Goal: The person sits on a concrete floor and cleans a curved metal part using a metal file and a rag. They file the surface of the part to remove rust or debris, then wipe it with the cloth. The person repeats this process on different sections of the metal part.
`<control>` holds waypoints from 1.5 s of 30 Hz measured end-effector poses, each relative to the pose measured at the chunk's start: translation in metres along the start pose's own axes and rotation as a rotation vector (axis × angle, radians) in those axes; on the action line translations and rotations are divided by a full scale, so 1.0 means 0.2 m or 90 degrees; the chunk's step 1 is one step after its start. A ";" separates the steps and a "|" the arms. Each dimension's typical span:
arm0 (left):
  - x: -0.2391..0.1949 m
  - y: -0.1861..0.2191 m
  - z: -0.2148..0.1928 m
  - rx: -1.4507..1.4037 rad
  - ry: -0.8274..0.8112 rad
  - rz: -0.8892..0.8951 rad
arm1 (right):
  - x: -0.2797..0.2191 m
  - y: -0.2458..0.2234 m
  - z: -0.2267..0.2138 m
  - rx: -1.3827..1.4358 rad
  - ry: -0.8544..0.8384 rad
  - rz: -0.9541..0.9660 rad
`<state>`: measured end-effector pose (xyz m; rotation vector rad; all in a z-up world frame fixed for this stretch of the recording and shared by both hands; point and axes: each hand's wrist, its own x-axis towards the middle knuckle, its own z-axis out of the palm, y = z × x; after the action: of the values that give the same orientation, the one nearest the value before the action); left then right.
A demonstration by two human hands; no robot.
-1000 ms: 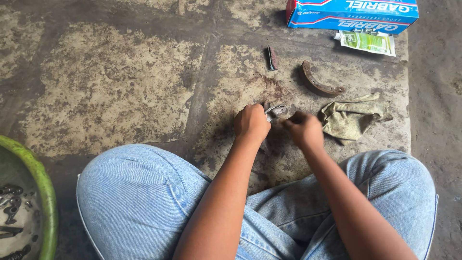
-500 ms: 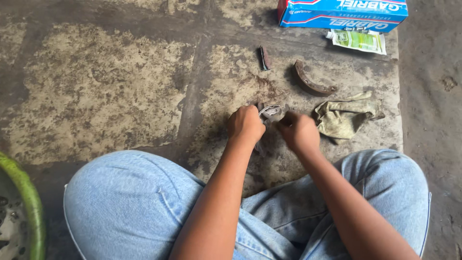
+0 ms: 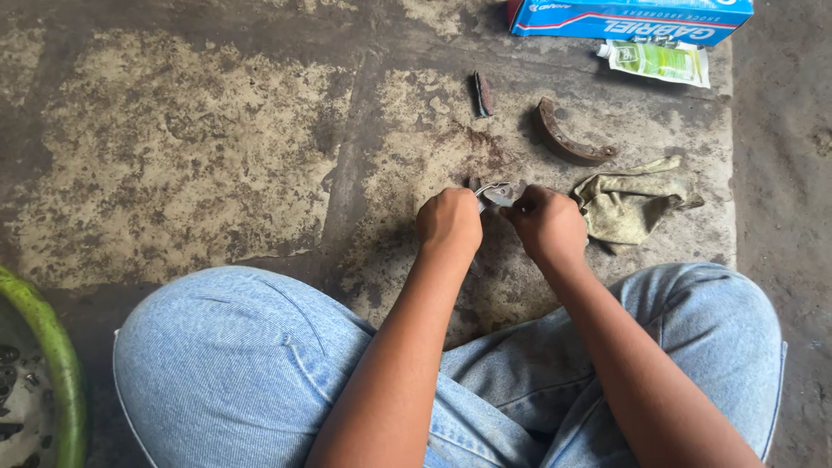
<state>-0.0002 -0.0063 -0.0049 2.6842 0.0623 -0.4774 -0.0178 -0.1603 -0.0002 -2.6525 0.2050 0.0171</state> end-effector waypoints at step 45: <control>-0.04 0.02 -0.03 -0.053 -0.011 -0.031 | -0.04 0.03 0.06 0.042 -0.015 -0.072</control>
<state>-0.0050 -0.0086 0.0040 2.6014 0.1406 -0.5021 -0.0260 -0.1584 -0.0126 -2.5922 0.0470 0.0049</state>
